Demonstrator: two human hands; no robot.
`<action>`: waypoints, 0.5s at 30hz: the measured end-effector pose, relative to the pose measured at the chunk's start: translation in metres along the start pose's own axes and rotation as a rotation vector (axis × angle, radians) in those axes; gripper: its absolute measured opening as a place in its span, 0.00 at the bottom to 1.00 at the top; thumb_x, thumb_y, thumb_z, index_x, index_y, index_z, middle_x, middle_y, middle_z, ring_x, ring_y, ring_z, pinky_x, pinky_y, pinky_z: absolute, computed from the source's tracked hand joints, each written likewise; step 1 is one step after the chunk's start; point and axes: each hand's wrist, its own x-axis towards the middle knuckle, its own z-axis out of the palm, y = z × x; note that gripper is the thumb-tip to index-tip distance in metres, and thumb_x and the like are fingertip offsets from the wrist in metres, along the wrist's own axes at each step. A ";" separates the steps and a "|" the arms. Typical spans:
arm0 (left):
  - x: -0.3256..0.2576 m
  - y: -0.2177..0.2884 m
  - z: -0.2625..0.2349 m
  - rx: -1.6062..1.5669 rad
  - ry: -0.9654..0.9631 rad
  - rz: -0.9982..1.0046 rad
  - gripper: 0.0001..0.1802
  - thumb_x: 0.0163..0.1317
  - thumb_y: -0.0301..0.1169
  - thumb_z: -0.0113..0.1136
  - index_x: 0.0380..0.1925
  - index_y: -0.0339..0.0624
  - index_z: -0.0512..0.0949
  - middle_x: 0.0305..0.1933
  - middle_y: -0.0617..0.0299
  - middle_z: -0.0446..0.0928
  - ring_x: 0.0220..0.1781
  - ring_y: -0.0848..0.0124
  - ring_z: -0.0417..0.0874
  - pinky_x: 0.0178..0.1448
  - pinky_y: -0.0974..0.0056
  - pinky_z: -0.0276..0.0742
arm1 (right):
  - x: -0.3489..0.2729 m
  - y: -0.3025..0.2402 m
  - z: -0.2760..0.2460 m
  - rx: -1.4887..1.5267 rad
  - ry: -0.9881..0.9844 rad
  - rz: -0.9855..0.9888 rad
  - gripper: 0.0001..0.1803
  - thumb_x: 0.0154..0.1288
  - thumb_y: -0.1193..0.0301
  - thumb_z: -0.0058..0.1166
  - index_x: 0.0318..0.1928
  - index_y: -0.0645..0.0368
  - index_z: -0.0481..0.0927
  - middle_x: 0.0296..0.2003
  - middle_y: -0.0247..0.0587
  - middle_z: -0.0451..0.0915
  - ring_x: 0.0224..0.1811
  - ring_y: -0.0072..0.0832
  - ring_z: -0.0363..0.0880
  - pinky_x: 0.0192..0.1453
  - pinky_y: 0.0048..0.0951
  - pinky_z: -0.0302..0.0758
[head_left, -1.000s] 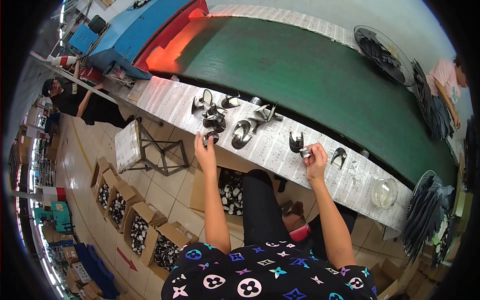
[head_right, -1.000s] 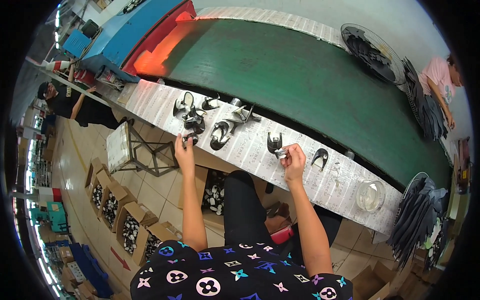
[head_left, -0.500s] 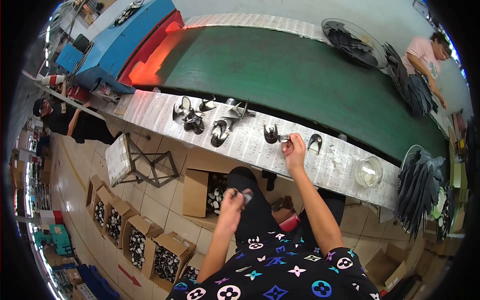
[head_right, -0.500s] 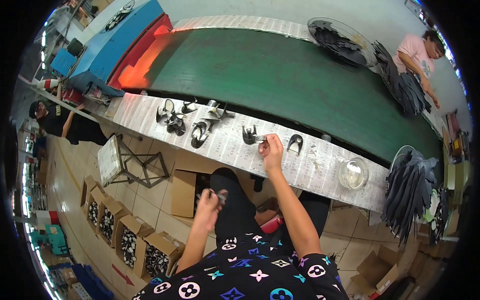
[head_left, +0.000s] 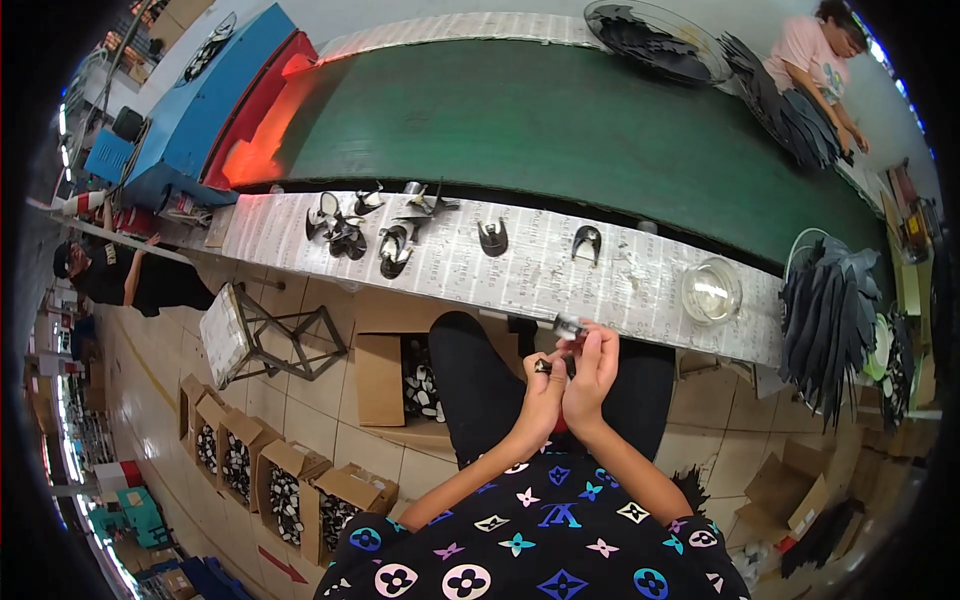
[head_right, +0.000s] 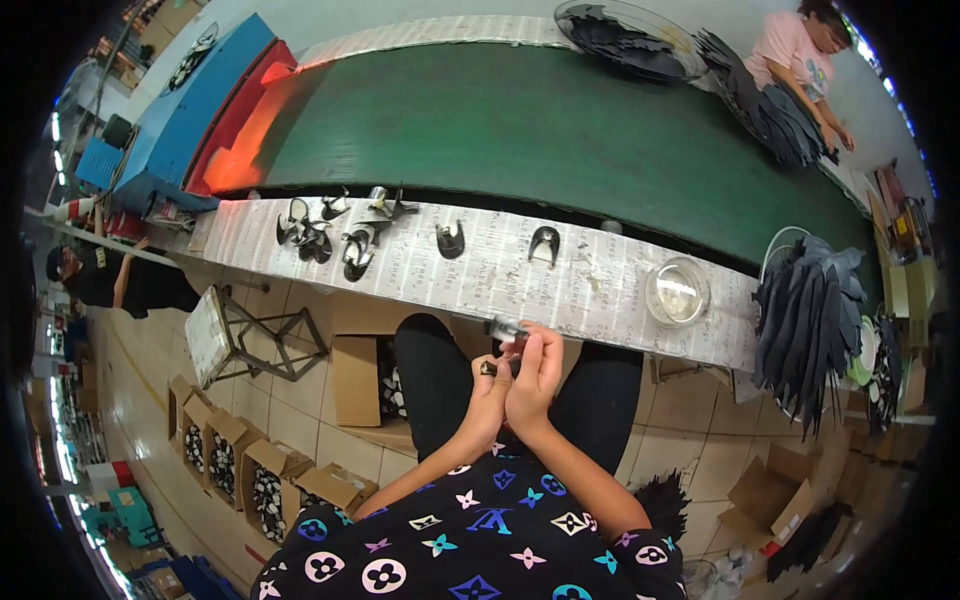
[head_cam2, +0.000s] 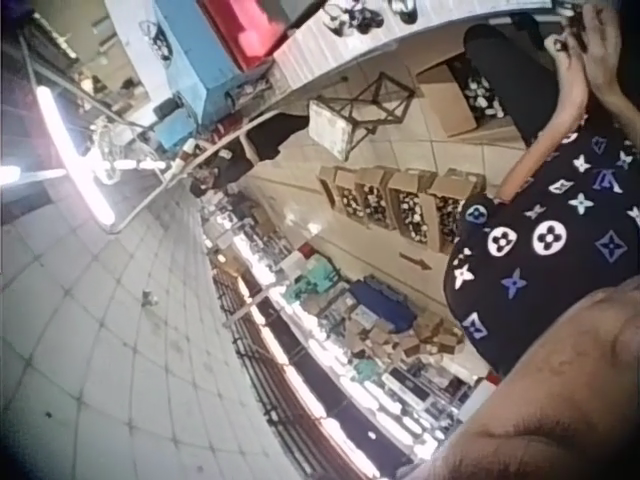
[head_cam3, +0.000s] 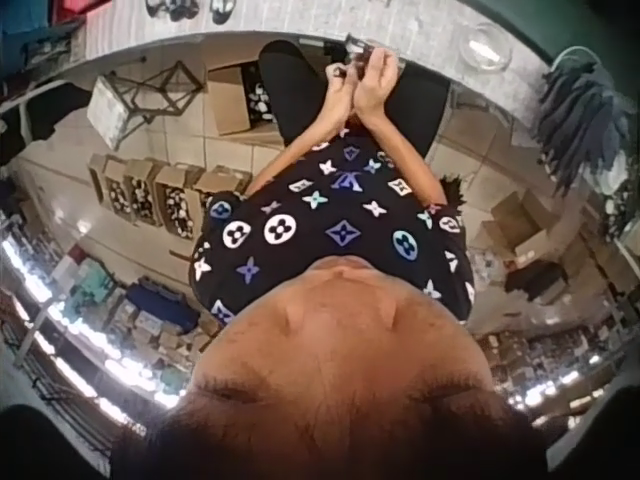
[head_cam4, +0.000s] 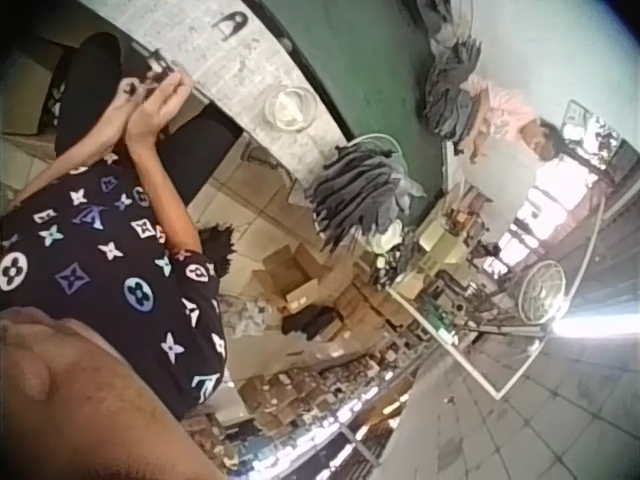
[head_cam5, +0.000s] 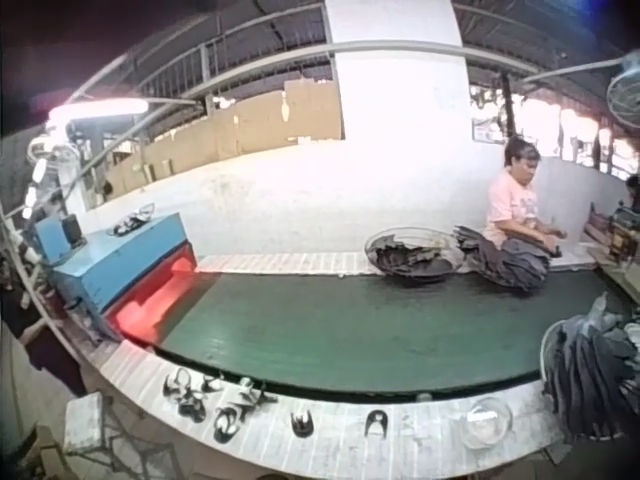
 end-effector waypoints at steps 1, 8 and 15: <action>-0.003 -0.003 0.002 0.003 -0.042 0.075 0.15 0.74 0.46 0.44 0.48 0.48 0.59 0.34 0.70 0.64 0.26 0.83 0.62 0.28 0.77 0.62 | 0.004 -0.004 -0.004 0.087 0.008 0.029 0.12 0.78 0.65 0.36 0.47 0.61 0.68 0.37 0.39 0.73 0.33 0.21 0.72 0.36 0.23 0.72; -0.021 0.005 -0.027 -0.310 -0.250 -0.027 0.15 0.71 0.34 0.50 0.51 0.37 0.67 0.52 0.55 0.75 0.50 0.68 0.81 0.56 0.61 0.79 | 0.035 -0.025 -0.028 0.303 -0.058 0.115 0.13 0.77 0.63 0.37 0.47 0.60 0.67 0.27 0.41 0.75 0.27 0.24 0.73 0.29 0.25 0.72; -0.020 0.026 -0.016 -0.376 -0.257 -0.173 0.19 0.68 0.29 0.55 0.56 0.32 0.69 0.51 0.54 0.78 0.51 0.66 0.81 0.55 0.62 0.81 | 0.035 -0.092 -0.049 -0.119 -0.138 0.005 0.09 0.73 0.72 0.46 0.42 0.66 0.75 0.36 0.42 0.79 0.30 0.17 0.74 0.36 0.19 0.72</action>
